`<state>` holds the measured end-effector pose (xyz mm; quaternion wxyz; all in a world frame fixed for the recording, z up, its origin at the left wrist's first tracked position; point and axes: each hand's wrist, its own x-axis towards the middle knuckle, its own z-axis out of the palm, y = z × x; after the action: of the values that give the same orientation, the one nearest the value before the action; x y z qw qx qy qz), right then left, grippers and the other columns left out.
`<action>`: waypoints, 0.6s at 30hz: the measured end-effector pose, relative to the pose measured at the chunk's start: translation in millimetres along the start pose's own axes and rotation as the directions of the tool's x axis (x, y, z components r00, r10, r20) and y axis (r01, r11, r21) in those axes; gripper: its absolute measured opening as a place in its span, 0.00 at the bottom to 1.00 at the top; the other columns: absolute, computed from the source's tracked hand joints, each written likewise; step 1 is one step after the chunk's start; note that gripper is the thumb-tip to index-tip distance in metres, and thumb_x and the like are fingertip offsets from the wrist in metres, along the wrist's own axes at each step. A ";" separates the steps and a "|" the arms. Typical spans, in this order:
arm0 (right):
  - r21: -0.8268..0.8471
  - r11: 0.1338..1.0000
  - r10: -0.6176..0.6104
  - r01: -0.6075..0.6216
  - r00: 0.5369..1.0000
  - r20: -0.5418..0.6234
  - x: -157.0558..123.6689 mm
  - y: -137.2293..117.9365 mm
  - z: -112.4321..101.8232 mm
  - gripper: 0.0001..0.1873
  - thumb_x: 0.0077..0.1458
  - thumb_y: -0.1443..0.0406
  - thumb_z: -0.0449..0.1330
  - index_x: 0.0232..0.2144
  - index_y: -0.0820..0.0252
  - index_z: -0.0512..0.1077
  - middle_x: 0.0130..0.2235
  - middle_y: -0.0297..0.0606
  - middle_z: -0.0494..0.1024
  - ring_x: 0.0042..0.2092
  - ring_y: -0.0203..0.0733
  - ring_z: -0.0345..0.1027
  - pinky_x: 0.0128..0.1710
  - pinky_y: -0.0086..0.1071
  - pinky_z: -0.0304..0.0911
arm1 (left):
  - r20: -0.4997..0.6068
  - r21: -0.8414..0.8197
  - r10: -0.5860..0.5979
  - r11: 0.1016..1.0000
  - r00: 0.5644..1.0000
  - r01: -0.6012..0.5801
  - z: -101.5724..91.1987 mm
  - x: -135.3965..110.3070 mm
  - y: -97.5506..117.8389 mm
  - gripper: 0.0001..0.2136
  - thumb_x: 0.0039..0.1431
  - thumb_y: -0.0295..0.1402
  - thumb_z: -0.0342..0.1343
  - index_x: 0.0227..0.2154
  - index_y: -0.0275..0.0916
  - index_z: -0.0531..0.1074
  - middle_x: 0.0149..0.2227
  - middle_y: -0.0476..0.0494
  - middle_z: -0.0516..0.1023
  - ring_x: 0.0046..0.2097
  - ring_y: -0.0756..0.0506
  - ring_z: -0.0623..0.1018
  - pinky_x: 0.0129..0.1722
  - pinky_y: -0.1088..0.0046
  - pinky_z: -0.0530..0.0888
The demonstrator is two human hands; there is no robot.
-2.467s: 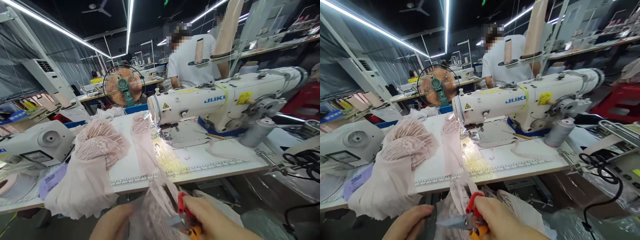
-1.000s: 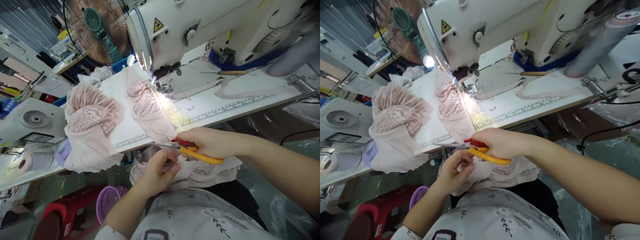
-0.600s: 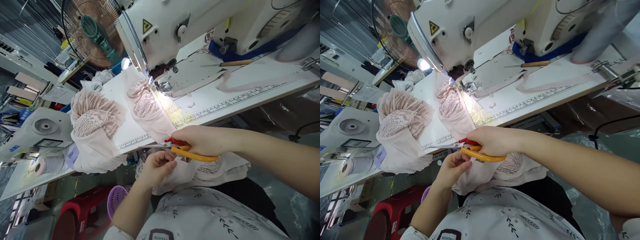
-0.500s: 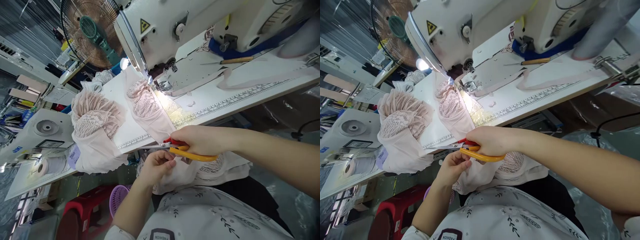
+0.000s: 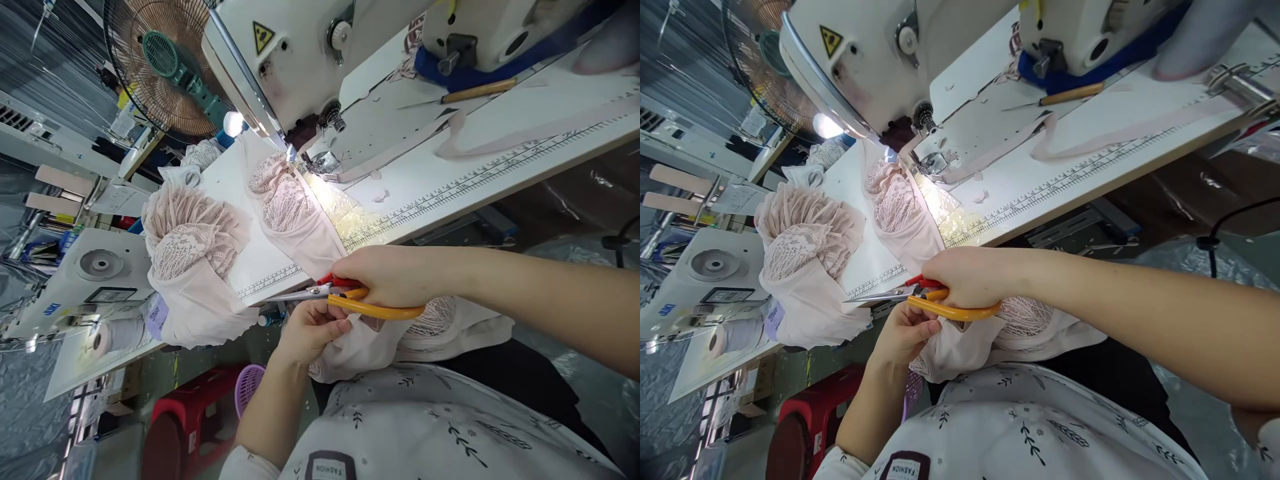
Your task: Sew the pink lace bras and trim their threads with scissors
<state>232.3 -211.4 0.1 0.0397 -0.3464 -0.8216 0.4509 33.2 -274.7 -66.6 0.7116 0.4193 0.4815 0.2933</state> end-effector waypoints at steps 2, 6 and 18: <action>-0.005 1.000 -0.001 0.001 1.000 0.007 -0.3 0.3 0.0 0.09 0.48 0.65 0.57 0.21 0.58 0.60 0.24 0.34 0.68 0.24 0.36 0.59 0.24 0.30 0.49 | -0.006 -0.002 -0.001 1.000 1.000 0.001 0.1 -0.4 -0.9 0.16 0.38 0.40 0.70 0.22 0.33 0.72 0.24 0.50 0.70 0.26 0.55 0.67 0.27 0.79 0.64; -0.048 0.999 0.012 -0.011 1.000 0.025 -2.9 0.6 -0.4 0.09 0.48 0.65 0.57 0.21 0.58 0.59 0.25 0.35 0.69 0.23 0.35 0.58 0.22 0.29 0.50 | -0.019 0.017 -0.010 1.000 1.000 0.010 2.6 -1.8 -0.2 0.16 0.40 0.39 0.69 0.23 0.33 0.72 0.24 0.49 0.71 0.25 0.55 0.67 0.26 0.79 0.64; 0.284 0.956 0.030 0.074 0.937 -0.347 -31.0 30.7 36.4 0.13 0.51 0.54 0.56 0.30 0.56 0.60 0.29 0.36 0.67 0.29 0.40 0.62 0.28 0.33 0.60 | -0.088 0.008 -0.048 0.999 0.995 0.049 14.7 -8.1 4.8 0.18 0.40 0.44 0.68 0.25 0.32 0.75 0.19 0.51 0.67 0.20 0.57 0.62 0.22 0.79 0.58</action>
<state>258.4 -245.2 -37.2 0.2400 -0.4015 -0.7295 0.4989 43.8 -283.7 -56.1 0.6944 0.3976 0.5240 0.2916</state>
